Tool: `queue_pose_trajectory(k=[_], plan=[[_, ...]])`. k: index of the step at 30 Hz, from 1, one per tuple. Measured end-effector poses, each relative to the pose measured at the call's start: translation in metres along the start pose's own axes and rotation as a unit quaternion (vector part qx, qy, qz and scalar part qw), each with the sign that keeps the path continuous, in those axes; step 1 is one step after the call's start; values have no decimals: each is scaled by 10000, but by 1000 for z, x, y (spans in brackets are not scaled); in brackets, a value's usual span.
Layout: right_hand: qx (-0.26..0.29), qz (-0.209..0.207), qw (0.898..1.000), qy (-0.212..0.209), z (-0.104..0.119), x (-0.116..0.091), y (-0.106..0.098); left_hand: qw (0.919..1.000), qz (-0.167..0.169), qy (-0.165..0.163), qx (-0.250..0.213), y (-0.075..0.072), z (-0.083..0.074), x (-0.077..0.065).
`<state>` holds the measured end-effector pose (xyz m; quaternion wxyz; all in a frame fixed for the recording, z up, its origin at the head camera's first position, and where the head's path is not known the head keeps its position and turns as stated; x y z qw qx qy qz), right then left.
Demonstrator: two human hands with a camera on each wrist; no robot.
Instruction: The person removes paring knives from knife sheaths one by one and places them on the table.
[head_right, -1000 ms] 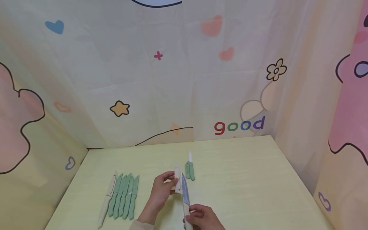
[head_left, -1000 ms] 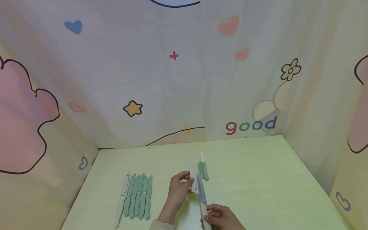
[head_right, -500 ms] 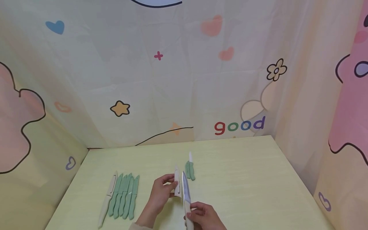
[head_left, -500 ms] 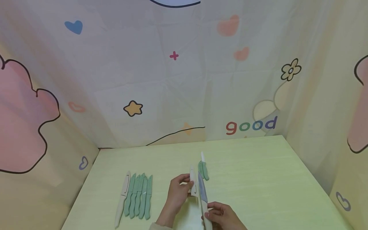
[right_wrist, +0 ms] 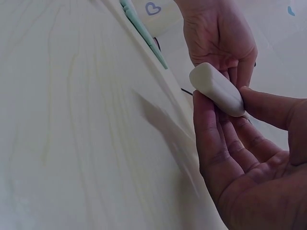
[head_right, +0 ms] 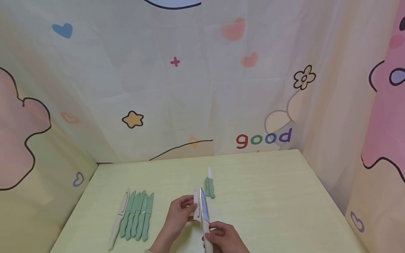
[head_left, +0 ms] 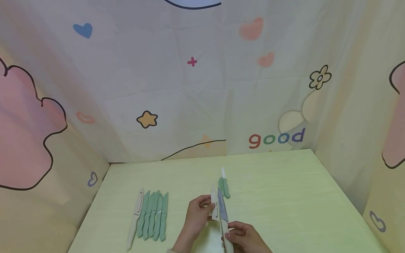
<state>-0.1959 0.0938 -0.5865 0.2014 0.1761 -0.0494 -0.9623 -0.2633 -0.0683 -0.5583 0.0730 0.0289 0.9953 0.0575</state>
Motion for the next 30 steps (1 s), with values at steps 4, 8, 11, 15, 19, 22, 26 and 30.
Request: queue_pose_trajectory(k=[4,8,11,15,19,22,26,30], plan=[[16,15,10000,-50,0,0,0,10000,59,33,-9,1,-1,-4],[3,13,10000,-73,0,0,0,10000,84,0,29,1,1,-6],[-5,-17,10000,-63,-1,0,0,9999,62,-62,108,0,4,-6],[23,-25,10000,-80,-2,1,-1,9999,68,-87,118,0,5,-7],[58,-35,9999,-104,0,0,0,9998,80,-94,135,2,-1,-12],[14,-76,9999,-90,2,0,0,9997,41,-130,219,3,0,-13],[-97,-134,9999,-37,2,0,-1,9995,28,-145,297,2,7,-10],[-181,-185,9997,17,1,2,-2,9995,80,-109,285,2,9,-10]])
Point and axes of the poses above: each hand's wrist, its own x-axis towards the middle knuckle, its own y-axis out of the palm, z = x × y, the point moved 6 cm from there along x, towards the middle knuckle, and after that the axes turned 4 degrees about -x, right-handed, at the moved point
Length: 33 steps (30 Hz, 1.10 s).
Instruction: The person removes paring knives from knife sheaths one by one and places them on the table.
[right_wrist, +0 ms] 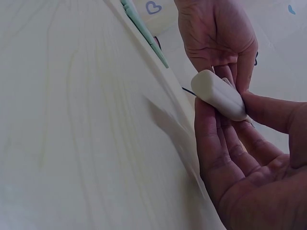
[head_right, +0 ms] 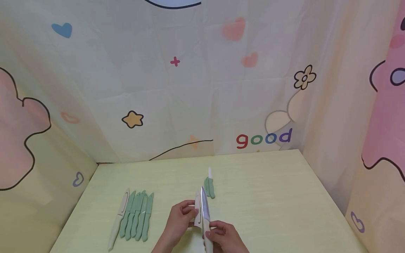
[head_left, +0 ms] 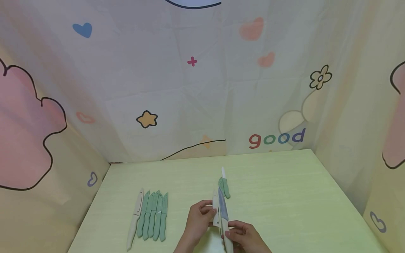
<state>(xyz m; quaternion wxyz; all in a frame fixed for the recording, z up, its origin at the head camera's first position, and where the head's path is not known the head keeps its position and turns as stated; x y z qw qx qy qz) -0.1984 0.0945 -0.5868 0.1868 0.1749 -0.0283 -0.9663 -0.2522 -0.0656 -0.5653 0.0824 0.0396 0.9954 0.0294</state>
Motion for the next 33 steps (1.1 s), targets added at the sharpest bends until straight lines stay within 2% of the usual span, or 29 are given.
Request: queue_pose_trajectory(k=[10,18,25,33], plan=[[-111,3,9999,19,1,3,1,10000,-2,0,-74,0,2,0],[-167,-159,9995,202,1,6,0,10000,32,19,-70,-1,2,-2],[-31,-98,9999,-4,0,13,1,9998,152,-18,-100,-1,6,-4],[-330,-222,9992,-100,4,18,0,9999,121,5,-54,-3,7,-2]])
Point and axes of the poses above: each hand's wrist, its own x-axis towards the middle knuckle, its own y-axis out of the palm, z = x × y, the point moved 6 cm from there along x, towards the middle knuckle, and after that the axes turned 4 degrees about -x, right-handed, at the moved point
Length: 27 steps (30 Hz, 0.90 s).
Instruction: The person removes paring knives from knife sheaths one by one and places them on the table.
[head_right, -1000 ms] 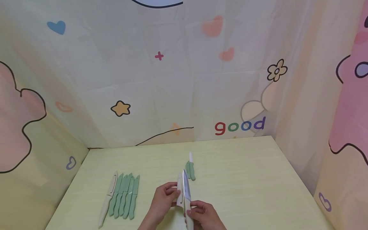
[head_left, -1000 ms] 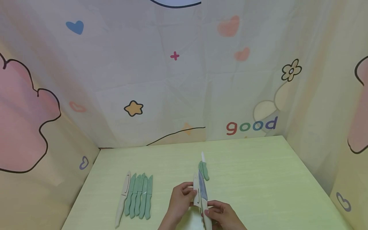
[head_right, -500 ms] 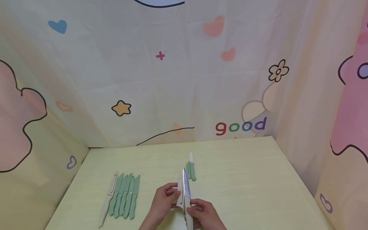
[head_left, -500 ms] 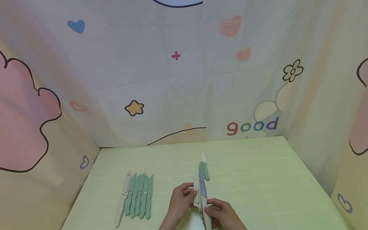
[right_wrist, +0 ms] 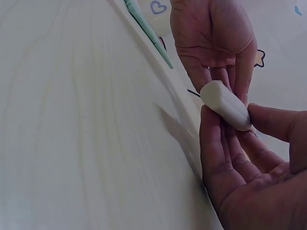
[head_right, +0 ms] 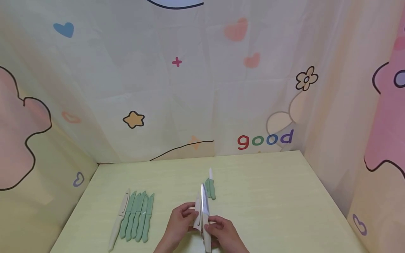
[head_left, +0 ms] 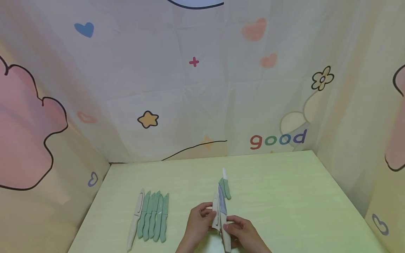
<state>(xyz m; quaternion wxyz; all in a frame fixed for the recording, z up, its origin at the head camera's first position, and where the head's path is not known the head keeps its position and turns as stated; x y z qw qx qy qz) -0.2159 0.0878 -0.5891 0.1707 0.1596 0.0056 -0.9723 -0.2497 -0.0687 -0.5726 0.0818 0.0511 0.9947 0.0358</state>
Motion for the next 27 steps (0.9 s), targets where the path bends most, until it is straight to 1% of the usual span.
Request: queue_pose_trajectory(k=[5,9,14,18,23,24,27], plan=[[-101,-89,9999,-36,3,5,1,9998,-83,-103,-132,-2,4,2],[142,-41,9998,-119,5,10,4,9996,-152,-98,-197,-4,4,4],[427,-28,9991,-55,6,16,5,9996,-204,-26,-209,-7,2,6],[422,-35,9991,-2,6,21,5,9995,-136,-1,-274,-8,-3,6],[405,8,9992,-37,7,26,4,9990,0,-9,-450,-12,-1,10],[391,19,9992,-68,8,27,4,9990,6,0,-449,-13,3,13],[355,88,9992,-182,9,30,4,9991,31,5,-421,-15,3,15]])
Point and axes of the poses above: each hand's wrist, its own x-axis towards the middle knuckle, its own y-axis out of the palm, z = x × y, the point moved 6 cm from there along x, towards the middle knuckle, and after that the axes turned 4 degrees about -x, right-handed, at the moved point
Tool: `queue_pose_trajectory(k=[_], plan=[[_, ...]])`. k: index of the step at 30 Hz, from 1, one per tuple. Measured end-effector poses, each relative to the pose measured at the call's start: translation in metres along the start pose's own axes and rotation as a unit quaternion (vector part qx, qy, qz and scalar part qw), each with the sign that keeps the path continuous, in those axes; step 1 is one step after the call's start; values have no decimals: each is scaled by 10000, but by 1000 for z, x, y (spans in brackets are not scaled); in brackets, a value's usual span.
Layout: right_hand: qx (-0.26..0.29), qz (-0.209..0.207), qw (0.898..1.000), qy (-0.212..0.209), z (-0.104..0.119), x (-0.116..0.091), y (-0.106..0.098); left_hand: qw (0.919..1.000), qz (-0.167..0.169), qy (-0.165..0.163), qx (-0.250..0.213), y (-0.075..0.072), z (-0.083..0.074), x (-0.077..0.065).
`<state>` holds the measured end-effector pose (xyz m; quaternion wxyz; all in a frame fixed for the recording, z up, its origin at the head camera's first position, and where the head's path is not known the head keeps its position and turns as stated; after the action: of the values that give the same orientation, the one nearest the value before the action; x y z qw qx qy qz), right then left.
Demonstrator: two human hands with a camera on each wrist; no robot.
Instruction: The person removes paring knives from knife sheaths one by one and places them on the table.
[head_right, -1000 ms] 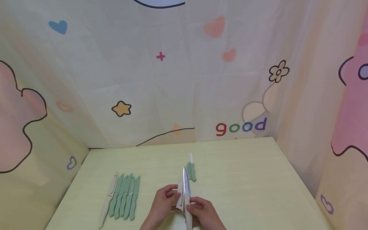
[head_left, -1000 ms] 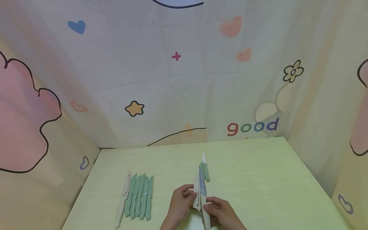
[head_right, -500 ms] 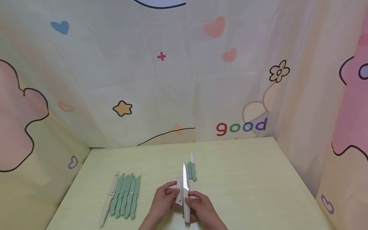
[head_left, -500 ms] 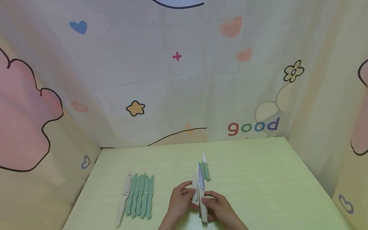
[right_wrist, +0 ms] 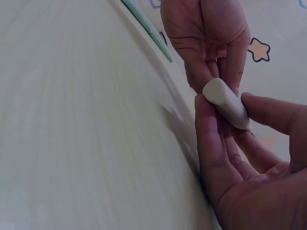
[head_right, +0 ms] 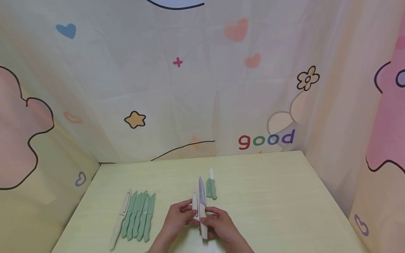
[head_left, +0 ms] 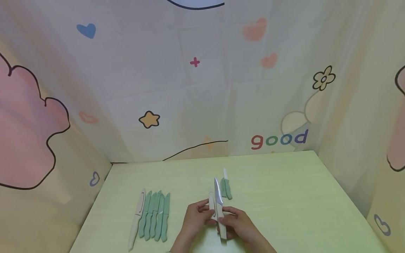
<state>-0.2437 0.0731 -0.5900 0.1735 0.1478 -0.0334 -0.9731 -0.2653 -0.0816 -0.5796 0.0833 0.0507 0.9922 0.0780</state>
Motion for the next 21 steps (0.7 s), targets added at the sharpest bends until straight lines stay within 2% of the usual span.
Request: queue_pose_trajectory(k=[5,14,21], plan=[[-33,18,10000,-14,2,4,2,10000,11,17,57,-2,1,3],[-214,-220,9994,-157,10,6,1,9965,-613,63,570,-12,-1,11],[-323,-464,9978,-335,10,10,-1,9911,-936,118,940,-15,-6,17]])
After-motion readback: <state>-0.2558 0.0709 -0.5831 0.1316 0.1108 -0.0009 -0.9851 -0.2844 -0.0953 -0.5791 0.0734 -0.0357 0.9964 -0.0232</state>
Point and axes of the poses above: each hand's wrist, its own x-axis towards the middle knuckle, its own y-axis out of the palm, z = x × y, the point moved 6 cm from there along x, towards the middle knuckle, and after that the axes turned 4 degrees about -x, right-handed, at the moved point
